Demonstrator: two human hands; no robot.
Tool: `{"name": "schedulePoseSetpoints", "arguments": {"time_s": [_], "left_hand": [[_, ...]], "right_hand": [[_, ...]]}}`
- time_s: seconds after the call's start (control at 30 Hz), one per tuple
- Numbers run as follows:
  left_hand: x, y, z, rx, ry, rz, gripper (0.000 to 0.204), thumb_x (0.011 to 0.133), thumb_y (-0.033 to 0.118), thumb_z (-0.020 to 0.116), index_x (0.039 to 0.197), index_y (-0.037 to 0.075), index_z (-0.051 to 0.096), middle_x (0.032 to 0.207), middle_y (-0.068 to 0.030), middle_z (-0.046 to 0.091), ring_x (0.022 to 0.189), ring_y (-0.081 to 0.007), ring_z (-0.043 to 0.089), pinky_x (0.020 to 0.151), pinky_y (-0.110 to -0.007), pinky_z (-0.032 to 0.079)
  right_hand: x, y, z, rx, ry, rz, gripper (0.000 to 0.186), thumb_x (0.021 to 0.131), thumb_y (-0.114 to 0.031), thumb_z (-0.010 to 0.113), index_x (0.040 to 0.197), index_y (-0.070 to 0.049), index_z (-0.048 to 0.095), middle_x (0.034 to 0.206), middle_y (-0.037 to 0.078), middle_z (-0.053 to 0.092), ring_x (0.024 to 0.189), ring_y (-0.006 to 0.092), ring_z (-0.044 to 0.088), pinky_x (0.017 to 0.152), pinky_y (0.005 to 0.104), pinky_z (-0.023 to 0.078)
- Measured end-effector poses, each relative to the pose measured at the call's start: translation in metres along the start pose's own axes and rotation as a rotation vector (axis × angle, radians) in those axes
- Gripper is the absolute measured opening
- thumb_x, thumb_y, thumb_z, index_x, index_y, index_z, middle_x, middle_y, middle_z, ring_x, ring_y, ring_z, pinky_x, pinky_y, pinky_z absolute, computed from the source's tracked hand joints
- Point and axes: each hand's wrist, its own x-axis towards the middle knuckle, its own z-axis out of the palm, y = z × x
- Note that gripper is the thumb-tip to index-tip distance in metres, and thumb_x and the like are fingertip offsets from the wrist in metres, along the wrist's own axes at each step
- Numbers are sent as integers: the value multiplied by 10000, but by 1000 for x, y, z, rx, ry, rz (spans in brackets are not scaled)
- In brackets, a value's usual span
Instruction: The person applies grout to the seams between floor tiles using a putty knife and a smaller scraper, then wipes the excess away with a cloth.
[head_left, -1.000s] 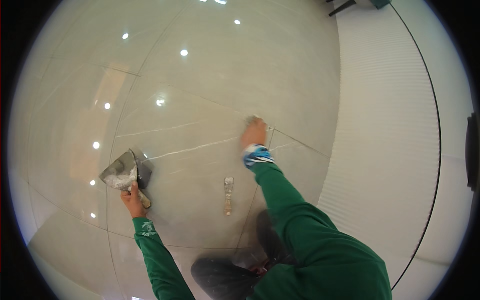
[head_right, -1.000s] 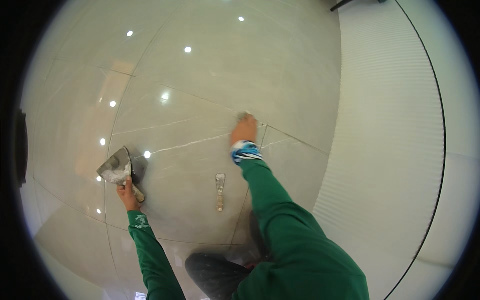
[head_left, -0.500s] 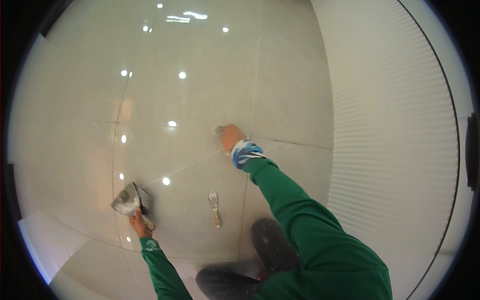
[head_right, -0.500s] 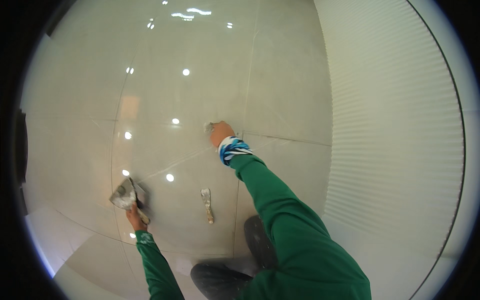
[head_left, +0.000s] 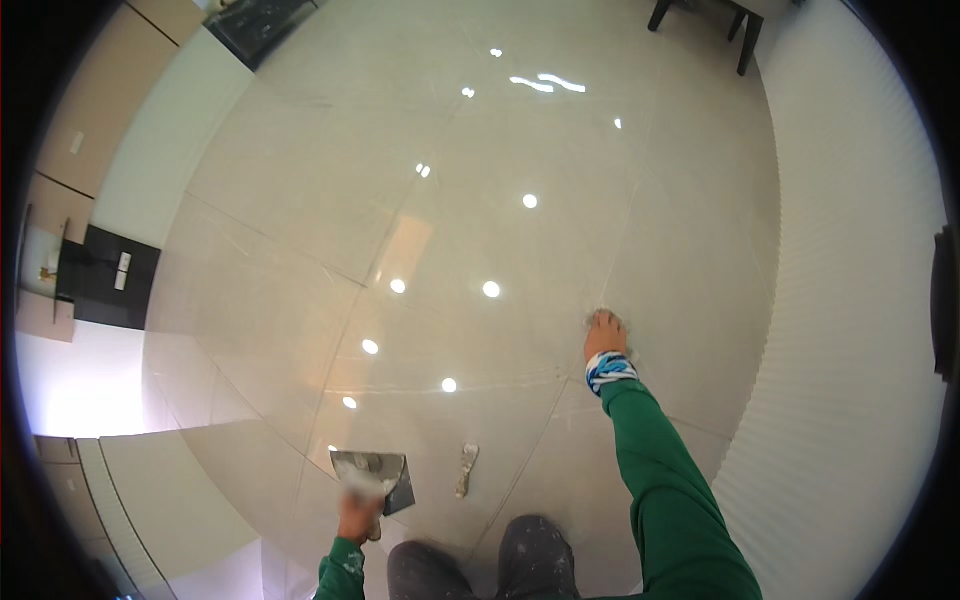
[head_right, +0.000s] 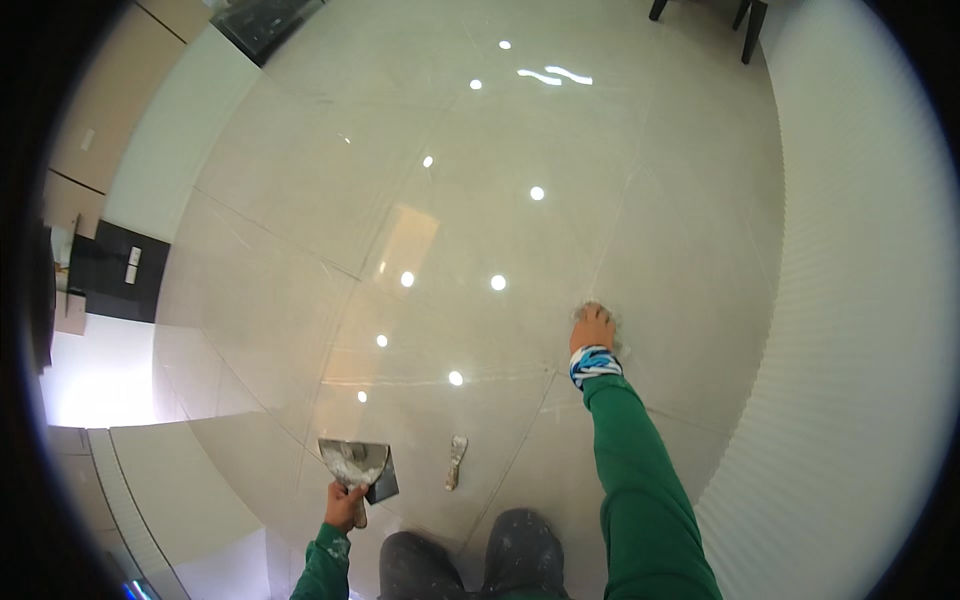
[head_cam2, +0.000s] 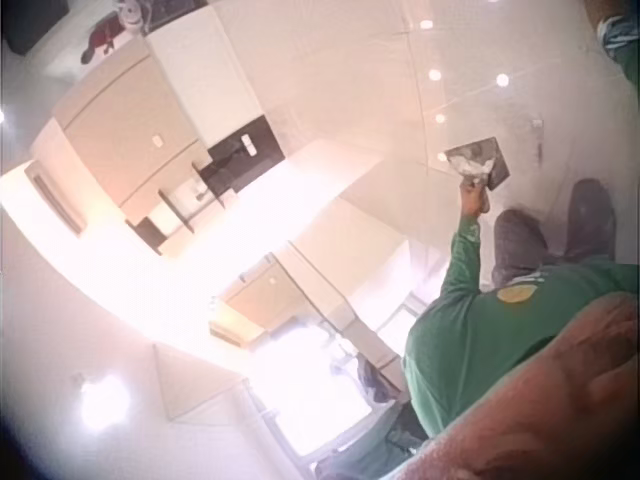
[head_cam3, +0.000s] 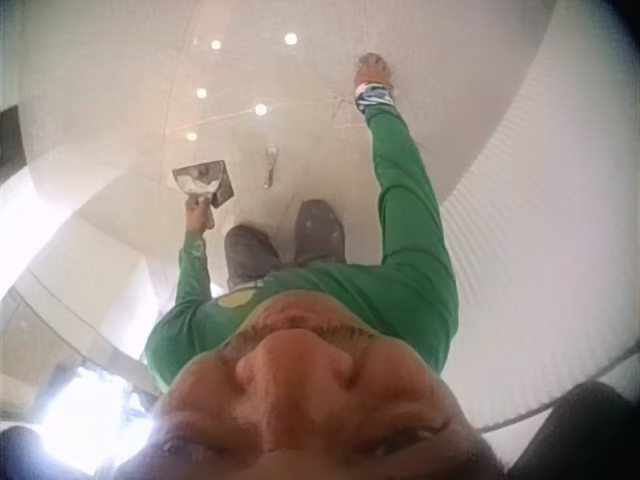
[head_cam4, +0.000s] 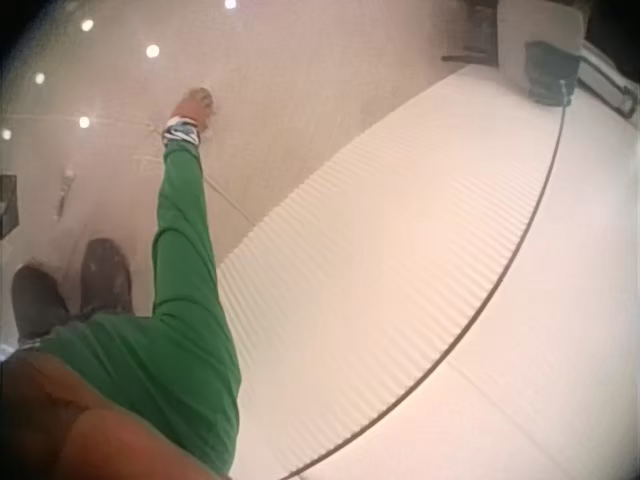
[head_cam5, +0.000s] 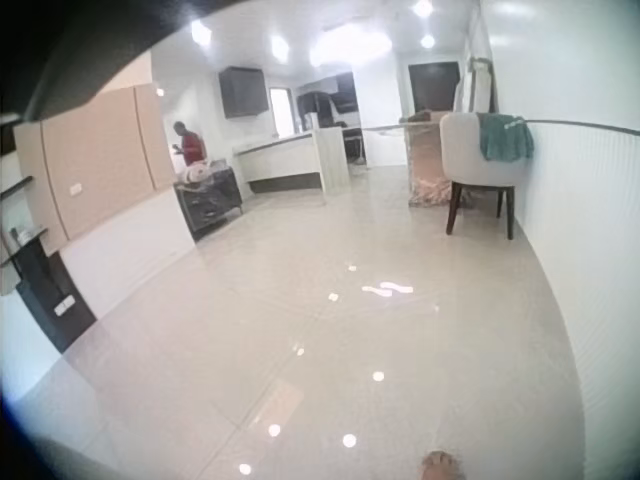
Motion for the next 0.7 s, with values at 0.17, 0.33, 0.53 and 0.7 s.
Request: {"name": "schedulePoseSetpoints", "arguments": {"time_s": [0.17, 0.33, 0.53, 0.7], "left_hand": [[-168, 41, -13, 75, 43, -241, 352, 865, 116, 753, 1171, -44, 688, 1096, -91, 734, 986, -170, 670, 898, -332, 512], [-105, 127, -13, 485, 178, -36, 265, 886, 164, 736, 1088, -6, 706, 922, -45, 727, 809, -136, 647, 742, -329, 522], [-106, 148, -52, 204, 86, 45, 303, 891, 163, 740, 1130, -20, 703, 1003, -22, 724, 888, -97, 631, 814, -282, 492], [-81, 182, -104, 188, 43, -85, 313, 890, 131, 735, 1161, -21, 694, 1096, -68, 728, 949, -124, 647, 872, -307, 503]], "right_hand": [[-121, 2, 3, -133, -392, -58, 481, 1036, -236, 453, 1486, -66, 463, 1543, 131, 354, 1356, 353, 416, 1108, 491, 393], [-45, -35, -50, 19, -144, -84, 379, 1019, -173, 454, 1371, -59, 534, 1475, 145, 450, 1300, 331, 504, 1060, 446, 463], [-24, -34, -33, -130, -251, 47, 395, 1053, -181, 415, 1406, -17, 486, 1495, 144, 387, 1349, 350, 435, 1093, 454, 444], [-36, -6, 9, 78, -211, 163, 439, 1045, -220, 454, 1447, -45, 475, 1581, 136, 283, 1377, 352, 406, 1083, 451, 472]]}}
